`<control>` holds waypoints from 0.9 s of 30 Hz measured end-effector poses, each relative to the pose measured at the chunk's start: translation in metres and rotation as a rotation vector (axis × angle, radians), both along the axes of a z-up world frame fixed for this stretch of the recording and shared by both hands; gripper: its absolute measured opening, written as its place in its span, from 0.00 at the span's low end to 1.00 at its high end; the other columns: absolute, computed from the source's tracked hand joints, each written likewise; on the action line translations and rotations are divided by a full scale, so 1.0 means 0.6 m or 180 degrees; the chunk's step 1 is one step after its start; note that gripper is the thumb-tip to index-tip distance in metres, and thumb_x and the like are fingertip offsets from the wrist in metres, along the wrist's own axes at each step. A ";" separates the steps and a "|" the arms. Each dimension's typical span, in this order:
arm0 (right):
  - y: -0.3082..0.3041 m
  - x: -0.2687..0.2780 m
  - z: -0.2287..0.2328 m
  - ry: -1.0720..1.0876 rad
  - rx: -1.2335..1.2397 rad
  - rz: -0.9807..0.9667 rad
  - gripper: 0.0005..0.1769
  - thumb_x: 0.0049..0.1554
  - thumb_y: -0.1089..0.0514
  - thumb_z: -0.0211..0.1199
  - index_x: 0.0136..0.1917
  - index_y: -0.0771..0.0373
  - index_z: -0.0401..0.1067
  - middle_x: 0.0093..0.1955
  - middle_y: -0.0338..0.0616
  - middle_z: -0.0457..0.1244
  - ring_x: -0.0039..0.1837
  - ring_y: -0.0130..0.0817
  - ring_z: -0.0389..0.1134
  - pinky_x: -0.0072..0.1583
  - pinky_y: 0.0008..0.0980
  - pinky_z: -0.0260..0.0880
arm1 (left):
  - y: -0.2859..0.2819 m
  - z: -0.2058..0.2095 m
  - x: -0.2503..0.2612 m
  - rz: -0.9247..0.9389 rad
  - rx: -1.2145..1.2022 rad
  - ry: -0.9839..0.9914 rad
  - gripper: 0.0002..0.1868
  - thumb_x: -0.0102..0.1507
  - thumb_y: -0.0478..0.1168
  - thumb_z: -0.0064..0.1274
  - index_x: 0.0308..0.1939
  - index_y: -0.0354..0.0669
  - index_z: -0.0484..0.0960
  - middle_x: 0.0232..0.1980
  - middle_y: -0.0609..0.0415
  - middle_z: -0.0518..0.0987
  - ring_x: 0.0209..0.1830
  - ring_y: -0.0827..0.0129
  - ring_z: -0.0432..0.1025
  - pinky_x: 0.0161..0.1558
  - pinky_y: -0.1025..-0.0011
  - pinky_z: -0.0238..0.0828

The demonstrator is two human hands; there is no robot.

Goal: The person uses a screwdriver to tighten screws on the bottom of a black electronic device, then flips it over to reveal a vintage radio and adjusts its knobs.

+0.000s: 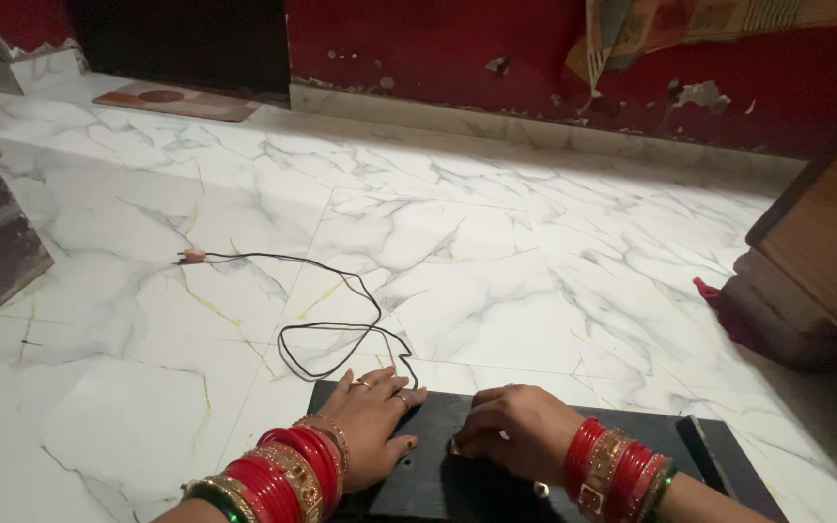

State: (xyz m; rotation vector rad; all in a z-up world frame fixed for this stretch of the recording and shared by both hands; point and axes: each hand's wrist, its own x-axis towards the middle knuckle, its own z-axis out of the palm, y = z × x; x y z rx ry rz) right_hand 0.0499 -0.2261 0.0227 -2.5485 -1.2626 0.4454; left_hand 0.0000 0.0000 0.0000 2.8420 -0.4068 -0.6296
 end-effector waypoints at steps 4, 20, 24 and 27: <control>0.002 -0.007 0.010 0.0073 0.0218 0.0015 0.09 0.56 0.54 0.66 0.50 0.55 0.81 0.47 0.39 0.72 0.48 0.33 0.76 0.50 0.32 0.78 | -0.005 0.004 -0.008 0.0063 -0.0003 -0.0107 0.35 0.68 0.58 0.37 0.78 0.57 0.51 0.82 0.57 0.48 0.84 0.64 0.34 0.80 0.48 0.26; 0.034 0.005 0.014 -0.0121 -0.0760 0.0061 0.09 0.59 0.52 0.61 0.45 0.59 0.75 0.49 0.39 0.67 0.49 0.35 0.72 0.52 0.36 0.74 | -0.003 0.009 -0.004 0.0036 0.0031 -0.0063 0.35 0.69 0.58 0.38 0.78 0.57 0.51 0.81 0.57 0.49 0.84 0.65 0.35 0.79 0.46 0.26; 0.039 -0.002 0.008 -0.0033 -0.0751 -0.0295 0.12 0.58 0.50 0.61 0.45 0.60 0.75 0.49 0.41 0.68 0.50 0.39 0.72 0.54 0.38 0.74 | -0.004 0.004 -0.004 0.0039 0.0092 -0.0063 0.35 0.69 0.58 0.38 0.78 0.58 0.51 0.81 0.58 0.49 0.84 0.66 0.35 0.79 0.47 0.26; 0.047 -0.008 0.000 -0.0253 -0.1003 -0.0354 0.13 0.60 0.50 0.60 0.50 0.60 0.75 0.53 0.46 0.66 0.54 0.44 0.70 0.57 0.43 0.71 | -0.003 0.001 -0.005 0.0021 0.0024 -0.0131 0.35 0.69 0.58 0.38 0.78 0.57 0.51 0.81 0.57 0.49 0.84 0.66 0.35 0.79 0.47 0.26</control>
